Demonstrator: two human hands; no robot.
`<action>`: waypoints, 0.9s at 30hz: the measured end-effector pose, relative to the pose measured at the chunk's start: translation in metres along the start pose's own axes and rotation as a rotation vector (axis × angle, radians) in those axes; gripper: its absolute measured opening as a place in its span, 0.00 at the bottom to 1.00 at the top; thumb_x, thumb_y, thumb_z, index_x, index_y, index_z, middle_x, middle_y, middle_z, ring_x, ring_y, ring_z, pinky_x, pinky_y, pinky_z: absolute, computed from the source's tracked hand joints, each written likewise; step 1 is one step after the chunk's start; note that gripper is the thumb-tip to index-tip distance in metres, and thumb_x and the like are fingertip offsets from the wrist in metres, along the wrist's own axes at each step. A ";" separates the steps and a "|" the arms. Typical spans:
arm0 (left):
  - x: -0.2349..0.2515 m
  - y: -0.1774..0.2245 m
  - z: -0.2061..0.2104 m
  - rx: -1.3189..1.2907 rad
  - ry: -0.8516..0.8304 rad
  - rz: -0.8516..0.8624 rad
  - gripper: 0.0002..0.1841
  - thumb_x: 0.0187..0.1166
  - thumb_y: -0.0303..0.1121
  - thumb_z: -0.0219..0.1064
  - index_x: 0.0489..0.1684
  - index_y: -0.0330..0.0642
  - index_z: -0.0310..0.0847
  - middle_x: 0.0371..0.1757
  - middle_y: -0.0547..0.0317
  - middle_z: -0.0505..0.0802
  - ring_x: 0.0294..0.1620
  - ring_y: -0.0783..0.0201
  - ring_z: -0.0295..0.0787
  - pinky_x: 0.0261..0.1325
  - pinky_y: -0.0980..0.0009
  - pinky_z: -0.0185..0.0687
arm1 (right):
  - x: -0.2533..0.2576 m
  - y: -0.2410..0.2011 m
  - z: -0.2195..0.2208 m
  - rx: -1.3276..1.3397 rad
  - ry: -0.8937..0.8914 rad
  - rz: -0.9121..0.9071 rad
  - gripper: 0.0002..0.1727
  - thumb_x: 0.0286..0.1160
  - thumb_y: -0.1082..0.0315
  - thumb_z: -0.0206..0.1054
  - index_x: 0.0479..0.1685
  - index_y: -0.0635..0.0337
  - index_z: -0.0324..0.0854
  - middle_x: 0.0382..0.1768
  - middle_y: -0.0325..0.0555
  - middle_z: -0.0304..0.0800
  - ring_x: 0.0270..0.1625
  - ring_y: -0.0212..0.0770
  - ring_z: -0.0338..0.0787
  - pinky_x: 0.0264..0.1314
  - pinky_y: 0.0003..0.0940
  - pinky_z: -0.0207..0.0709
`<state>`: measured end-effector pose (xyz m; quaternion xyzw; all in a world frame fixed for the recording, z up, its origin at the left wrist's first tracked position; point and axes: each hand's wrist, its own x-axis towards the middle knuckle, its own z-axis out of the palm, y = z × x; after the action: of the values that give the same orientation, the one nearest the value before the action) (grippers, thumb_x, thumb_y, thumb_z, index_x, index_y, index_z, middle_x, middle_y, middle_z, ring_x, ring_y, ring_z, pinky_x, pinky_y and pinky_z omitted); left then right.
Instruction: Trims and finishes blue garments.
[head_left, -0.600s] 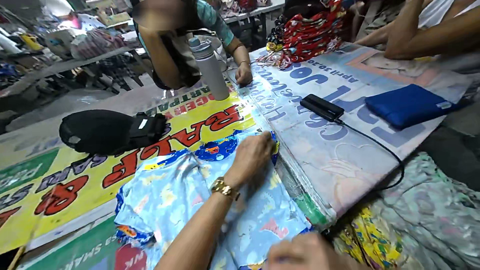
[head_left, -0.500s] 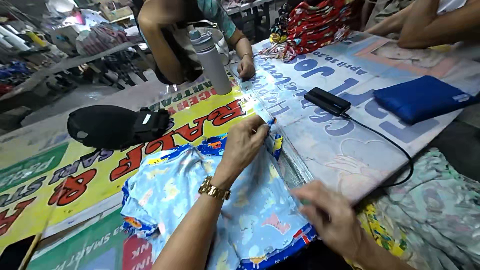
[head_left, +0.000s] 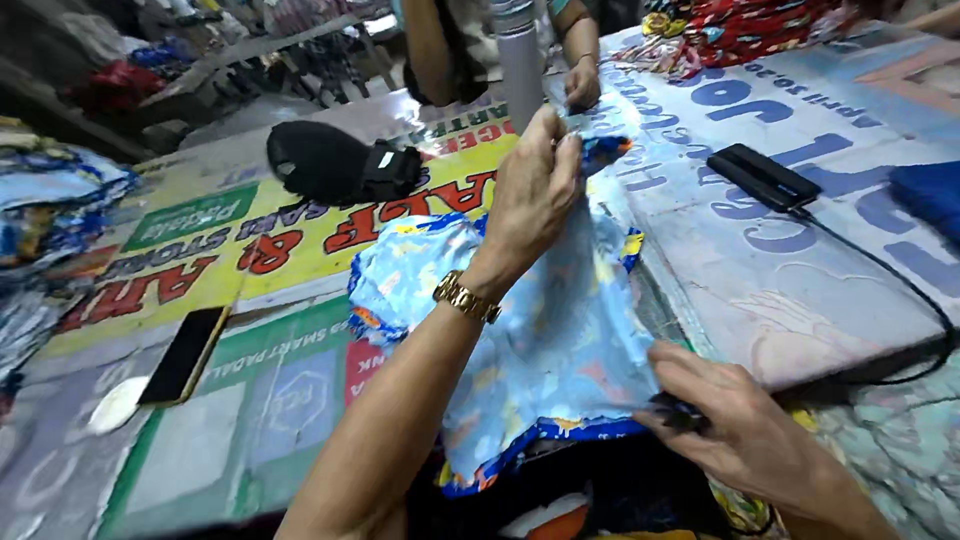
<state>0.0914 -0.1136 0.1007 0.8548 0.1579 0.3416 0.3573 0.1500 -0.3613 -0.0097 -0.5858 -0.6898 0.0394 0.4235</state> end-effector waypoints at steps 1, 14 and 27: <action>-0.002 0.003 -0.010 -0.039 0.034 -0.004 0.10 0.92 0.32 0.50 0.47 0.36 0.74 0.28 0.58 0.86 0.22 0.67 0.86 0.30 0.67 0.88 | 0.006 -0.008 0.000 0.061 0.034 -0.034 0.12 0.78 0.58 0.68 0.38 0.58 0.77 0.35 0.45 0.81 0.33 0.30 0.81 0.29 0.21 0.72; -0.169 -0.031 -0.126 0.399 0.336 -0.244 0.21 0.90 0.35 0.56 0.77 0.36 0.67 0.77 0.45 0.80 0.75 0.56 0.81 0.72 0.56 0.80 | 0.071 -0.034 0.114 0.230 -0.197 -0.031 0.11 0.80 0.63 0.67 0.53 0.58 0.84 0.40 0.46 0.92 0.37 0.40 0.91 0.37 0.40 0.86; -0.283 -0.035 -0.066 0.522 0.310 -0.334 0.14 0.83 0.47 0.65 0.50 0.51 0.90 0.57 0.66 0.94 0.63 0.65 0.87 0.64 0.51 0.75 | 0.007 0.025 -0.025 -0.649 -0.232 0.286 0.09 0.67 0.75 0.71 0.43 0.69 0.84 0.40 0.69 0.86 0.29 0.71 0.88 0.21 0.67 0.74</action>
<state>-0.1579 -0.2017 -0.0240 0.8177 0.4301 0.3522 0.1495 0.1854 -0.3590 -0.0034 -0.7717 -0.6210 -0.0565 0.1251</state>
